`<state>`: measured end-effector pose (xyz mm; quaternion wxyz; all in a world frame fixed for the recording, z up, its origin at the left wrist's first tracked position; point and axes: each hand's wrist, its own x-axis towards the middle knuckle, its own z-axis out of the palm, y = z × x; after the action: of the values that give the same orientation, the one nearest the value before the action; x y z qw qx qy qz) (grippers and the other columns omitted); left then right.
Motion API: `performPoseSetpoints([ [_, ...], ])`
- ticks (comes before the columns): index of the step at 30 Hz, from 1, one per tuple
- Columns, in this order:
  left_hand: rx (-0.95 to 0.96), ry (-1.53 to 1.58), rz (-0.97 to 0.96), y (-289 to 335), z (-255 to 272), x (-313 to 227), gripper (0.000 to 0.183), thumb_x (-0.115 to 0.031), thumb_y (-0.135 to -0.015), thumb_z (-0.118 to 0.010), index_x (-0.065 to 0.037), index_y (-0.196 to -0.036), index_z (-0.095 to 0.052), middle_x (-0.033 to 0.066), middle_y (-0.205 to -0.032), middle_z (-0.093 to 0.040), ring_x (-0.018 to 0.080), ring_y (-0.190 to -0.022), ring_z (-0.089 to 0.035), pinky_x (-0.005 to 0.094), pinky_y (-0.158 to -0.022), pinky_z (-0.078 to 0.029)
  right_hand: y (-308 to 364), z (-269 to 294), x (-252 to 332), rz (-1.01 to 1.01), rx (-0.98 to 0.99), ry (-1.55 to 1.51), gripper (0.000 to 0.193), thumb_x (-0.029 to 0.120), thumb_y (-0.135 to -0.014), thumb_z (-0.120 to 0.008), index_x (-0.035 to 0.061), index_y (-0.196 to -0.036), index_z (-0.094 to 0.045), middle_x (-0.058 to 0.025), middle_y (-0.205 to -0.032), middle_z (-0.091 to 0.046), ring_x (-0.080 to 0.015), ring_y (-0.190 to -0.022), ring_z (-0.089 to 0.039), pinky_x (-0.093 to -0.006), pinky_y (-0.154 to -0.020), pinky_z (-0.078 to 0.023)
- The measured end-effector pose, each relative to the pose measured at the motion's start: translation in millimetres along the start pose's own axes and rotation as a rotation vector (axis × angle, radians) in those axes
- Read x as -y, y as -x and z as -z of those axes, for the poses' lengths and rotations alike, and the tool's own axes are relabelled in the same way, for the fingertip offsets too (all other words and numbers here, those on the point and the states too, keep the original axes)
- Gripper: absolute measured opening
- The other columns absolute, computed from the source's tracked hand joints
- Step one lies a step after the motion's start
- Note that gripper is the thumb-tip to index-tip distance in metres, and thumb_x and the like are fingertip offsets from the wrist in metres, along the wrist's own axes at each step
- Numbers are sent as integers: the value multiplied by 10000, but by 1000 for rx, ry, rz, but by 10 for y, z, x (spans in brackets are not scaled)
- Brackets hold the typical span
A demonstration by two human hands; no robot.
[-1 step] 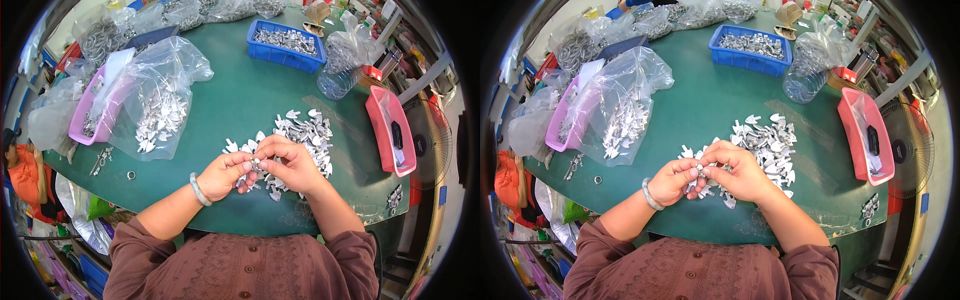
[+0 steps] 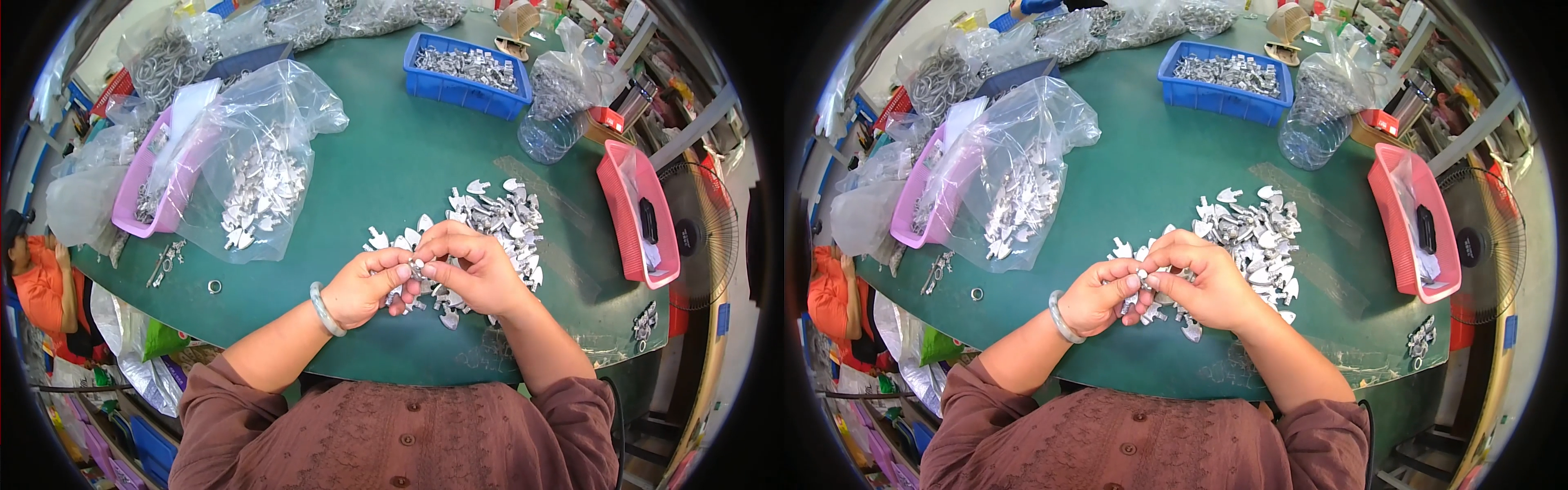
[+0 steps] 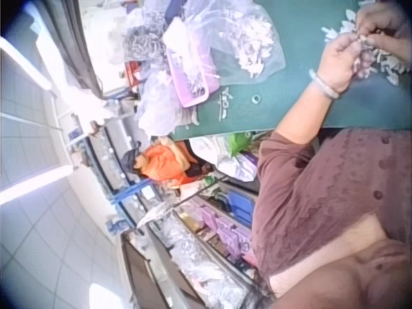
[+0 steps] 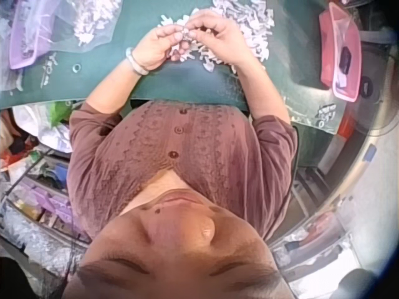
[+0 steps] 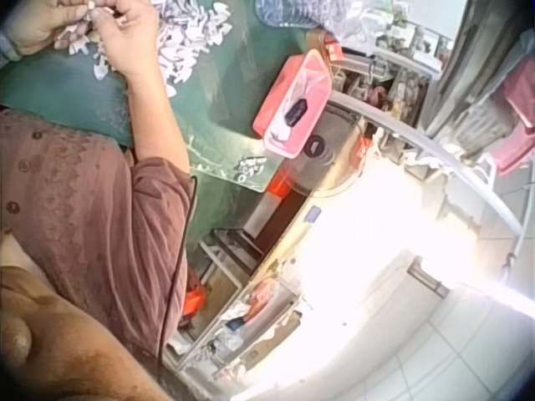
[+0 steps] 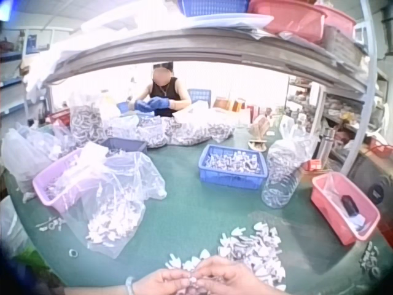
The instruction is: The person picks up metal components from a large pile on a green table, handles them to sort or orient them, and places some into plastic bags or separate piles.
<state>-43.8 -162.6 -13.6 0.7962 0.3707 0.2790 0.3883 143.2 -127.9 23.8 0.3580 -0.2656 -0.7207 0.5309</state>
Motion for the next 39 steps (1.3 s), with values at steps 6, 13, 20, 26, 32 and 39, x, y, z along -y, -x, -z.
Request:
performPoseSetpoints([
  [6,21,131,-34,-11,5,-62,185,-163,-885,-446,-44,-1007,-518,77,-845,-541,148,-724,-521,242,-538,-422,-15,36,-15,114,-57,177,147,-3,-761,-563,26,-900,-603,-81,-862,-551,-206,-833,-540,-291,-725,-434],
  [13,47,442,-94,-24,137,-154,247,-216,-841,-434,-1,-944,-502,122,-899,-507,212,-804,-541,289,-595,-470,-19,22,-56,216,4,780,151,51,-662,-624,63,-811,-600,-58,-811,-512,-246,-796,-482,-352,-715,-375],
  [20,-203,346,-115,-10,157,-194,209,-231,-861,-458,-33,-832,-519,75,-849,-493,148,-711,-483,227,-535,-393,-16,-79,-148,210,68,882,102,81,-643,-634,81,-742,-609,-42,-775,-496,-220,-797,-465,-343,-752,-333],
  [26,-270,8,-88,-3,93,-208,174,-205,-872,-476,-48,-893,-547,11,-722,-502,96,-623,-458,198,-491,-356,-32,48,-124,117,17,583,30,76,-725,-581,48,-734,-575,-66,-747,-523,-240,-766,-481,-348,-723,-357],
  [32,-162,35,70,11,48,-129,149,-186,-873,-492,-70,-941,-556,25,-759,-547,84,-604,-473,196,-467,-349,-42,60,-90,30,-21,366,56,59,-774,-519,13,-749,-538,-91,-711,-517,-257,-719,-491,-344,-674,-389],
  [39,-134,67,110,5,34,-143,145,-175,-875,-483,-70,-956,-541,27,-758,-545,87,-602,-477,196,-468,-354,-44,56,-78,10,-17,330,96,83,-803,-508,5,-751,-533,-97,-708,-514,-253,-716,-491,-339,-661,-395],
])
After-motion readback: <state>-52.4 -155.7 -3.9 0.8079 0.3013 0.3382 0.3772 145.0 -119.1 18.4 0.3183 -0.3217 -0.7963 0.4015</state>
